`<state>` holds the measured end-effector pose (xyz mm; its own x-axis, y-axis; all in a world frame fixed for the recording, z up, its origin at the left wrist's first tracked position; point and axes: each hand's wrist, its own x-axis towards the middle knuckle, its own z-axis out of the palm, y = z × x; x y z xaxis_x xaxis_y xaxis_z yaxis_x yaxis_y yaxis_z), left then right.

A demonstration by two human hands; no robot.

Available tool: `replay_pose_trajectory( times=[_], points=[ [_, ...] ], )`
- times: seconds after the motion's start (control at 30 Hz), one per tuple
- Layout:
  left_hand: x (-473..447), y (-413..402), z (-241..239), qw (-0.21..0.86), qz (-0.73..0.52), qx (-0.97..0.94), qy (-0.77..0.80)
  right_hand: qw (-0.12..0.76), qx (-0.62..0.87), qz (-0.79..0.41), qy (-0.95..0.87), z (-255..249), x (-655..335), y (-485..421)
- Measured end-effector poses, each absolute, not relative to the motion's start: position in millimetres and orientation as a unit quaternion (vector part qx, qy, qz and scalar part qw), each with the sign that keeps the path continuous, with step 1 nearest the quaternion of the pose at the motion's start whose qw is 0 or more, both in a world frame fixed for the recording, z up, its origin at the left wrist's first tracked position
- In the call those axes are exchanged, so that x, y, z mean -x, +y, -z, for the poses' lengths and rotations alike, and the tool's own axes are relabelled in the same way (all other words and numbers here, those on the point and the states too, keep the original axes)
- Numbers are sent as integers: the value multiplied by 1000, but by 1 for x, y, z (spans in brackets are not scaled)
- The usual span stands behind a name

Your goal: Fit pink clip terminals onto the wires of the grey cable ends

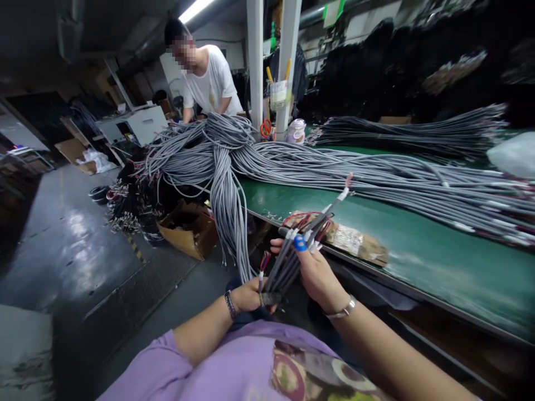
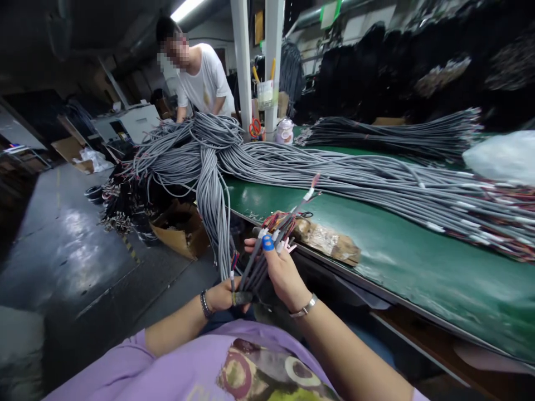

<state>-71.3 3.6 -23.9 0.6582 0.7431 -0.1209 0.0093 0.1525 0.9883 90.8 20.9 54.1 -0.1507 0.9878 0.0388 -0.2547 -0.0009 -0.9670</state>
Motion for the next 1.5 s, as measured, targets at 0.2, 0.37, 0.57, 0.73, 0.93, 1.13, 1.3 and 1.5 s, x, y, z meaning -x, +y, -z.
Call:
replay_pose_trajectory(
  times=[0.2, 0.37, 0.57, 0.73, 0.93, 1.13, 1.3, 1.5],
  points=[
    [71, 2, 33, 672, -291, -603, 317, 548, 371, -574, -483, -53, -95, 15],
    [65, -4, 32, 647, -358, -572, 356, 579, 384, -555, -457, -42, -99, 10],
    [66, -7, 33, 659, -357, -545, 375, 568, 425, -539, -454, -40, -108, 0],
    [66, -5, 32, 649, -367, -549, 378, 613, 415, -480, -471, -47, -114, -6],
    [68, -10, 24, 563, -394, -597, 413, 610, 420, -489, -461, -45, -120, -10],
    [80, -14, 29, 524, -391, -613, 444, 612, 434, -484, -450, -36, -124, -10],
    [100, -22, 24, 471, -427, -612, 469, 618, 436, -497, -425, -35, -120, -8],
    [121, -25, 20, 520, -498, -535, 442, 634, 360, -562, -390, -46, -115, -9]
  ],
)
